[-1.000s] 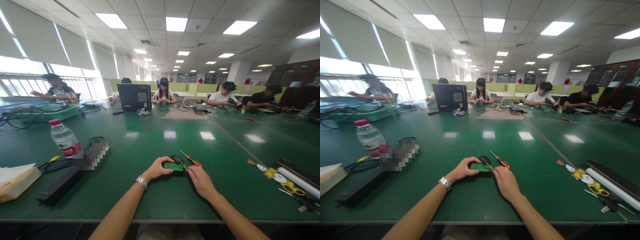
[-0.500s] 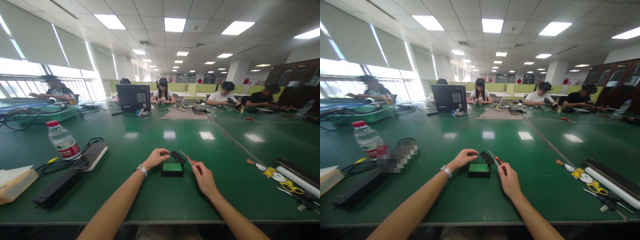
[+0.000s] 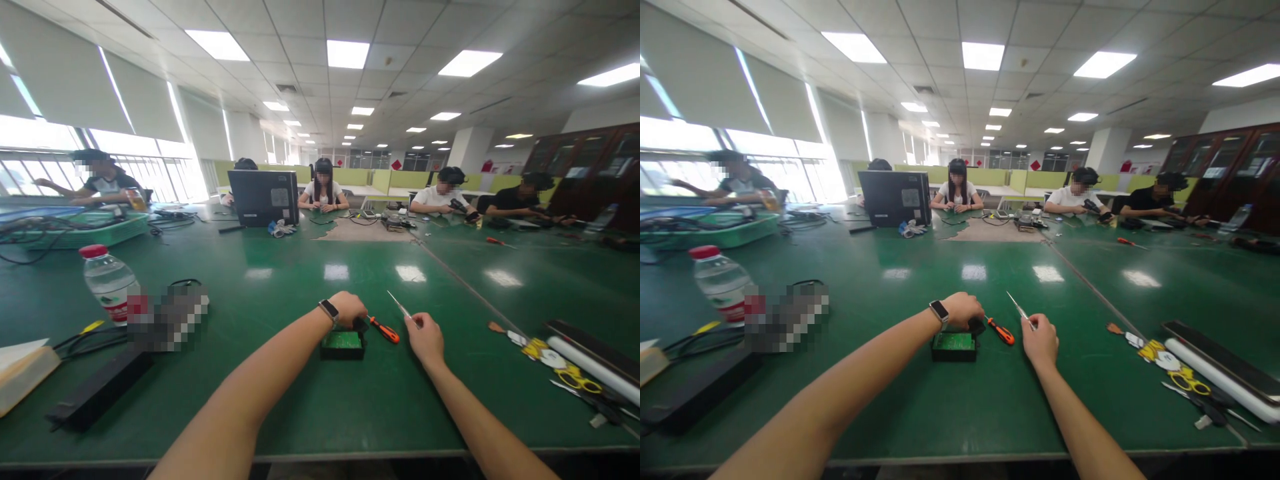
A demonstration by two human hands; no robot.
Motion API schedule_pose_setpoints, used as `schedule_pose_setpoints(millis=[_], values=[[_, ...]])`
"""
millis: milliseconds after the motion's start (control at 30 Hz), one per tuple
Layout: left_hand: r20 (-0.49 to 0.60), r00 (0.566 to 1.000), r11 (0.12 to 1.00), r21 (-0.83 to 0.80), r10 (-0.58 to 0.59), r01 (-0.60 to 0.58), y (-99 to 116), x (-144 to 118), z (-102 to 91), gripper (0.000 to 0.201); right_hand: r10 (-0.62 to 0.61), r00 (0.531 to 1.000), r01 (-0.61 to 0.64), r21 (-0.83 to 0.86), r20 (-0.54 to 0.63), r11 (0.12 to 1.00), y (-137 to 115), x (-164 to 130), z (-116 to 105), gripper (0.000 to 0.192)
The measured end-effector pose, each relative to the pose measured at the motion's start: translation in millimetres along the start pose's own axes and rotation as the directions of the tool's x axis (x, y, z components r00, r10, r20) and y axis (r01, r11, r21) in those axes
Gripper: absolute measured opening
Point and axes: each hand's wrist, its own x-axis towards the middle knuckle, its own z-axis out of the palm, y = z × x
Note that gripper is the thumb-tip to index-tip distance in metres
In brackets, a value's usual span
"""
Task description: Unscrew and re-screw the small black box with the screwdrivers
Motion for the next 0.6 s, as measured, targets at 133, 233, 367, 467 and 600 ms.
schedule_pose_setpoints(millis=[133, 233, 367, 467, 600], values=[[0.057, 0.998, 0.994, 0.105, -0.017, 0.011, 0.7, -0.5, -0.6, 0.037, -0.016, 0.999, 0.02, -0.083, 0.048, 0.996, -2.6, -3.6, 0.3, 0.029], [0.086, 0.994, 0.983, 0.177, -0.064, 0.048, -5.2, -9.7, -2.3, 0.03, -0.007, 0.993, 0.031, -0.196, 0.118, 0.98, -5.7, -3.9, -0.6, 0.027], [0.112, 0.987, 0.967, 0.239, -0.112, 0.083, -17.9, -25.5, -8.0, 0.039, 0.03, 0.987, 0.012, -0.263, 0.158, 0.965, -8.8, -3.3, -0.5, 0.024], [0.146, 0.979, 0.96, 0.261, -0.142, 0.101, -25.4, -35.9, -15.4, 0.051, 0.034, 0.986, 0.009, -0.263, 0.161, 0.965, -9.0, -3.5, 0.5, 0.024], [0.146, 0.969, 0.953, 0.259, -0.202, 0.159, -27.8, -48.4, -23.7, 0.051, 0.038, 0.986, 0.006, -0.26, 0.163, 0.966, -8.6, -4.2, 0.9, 0.024]])
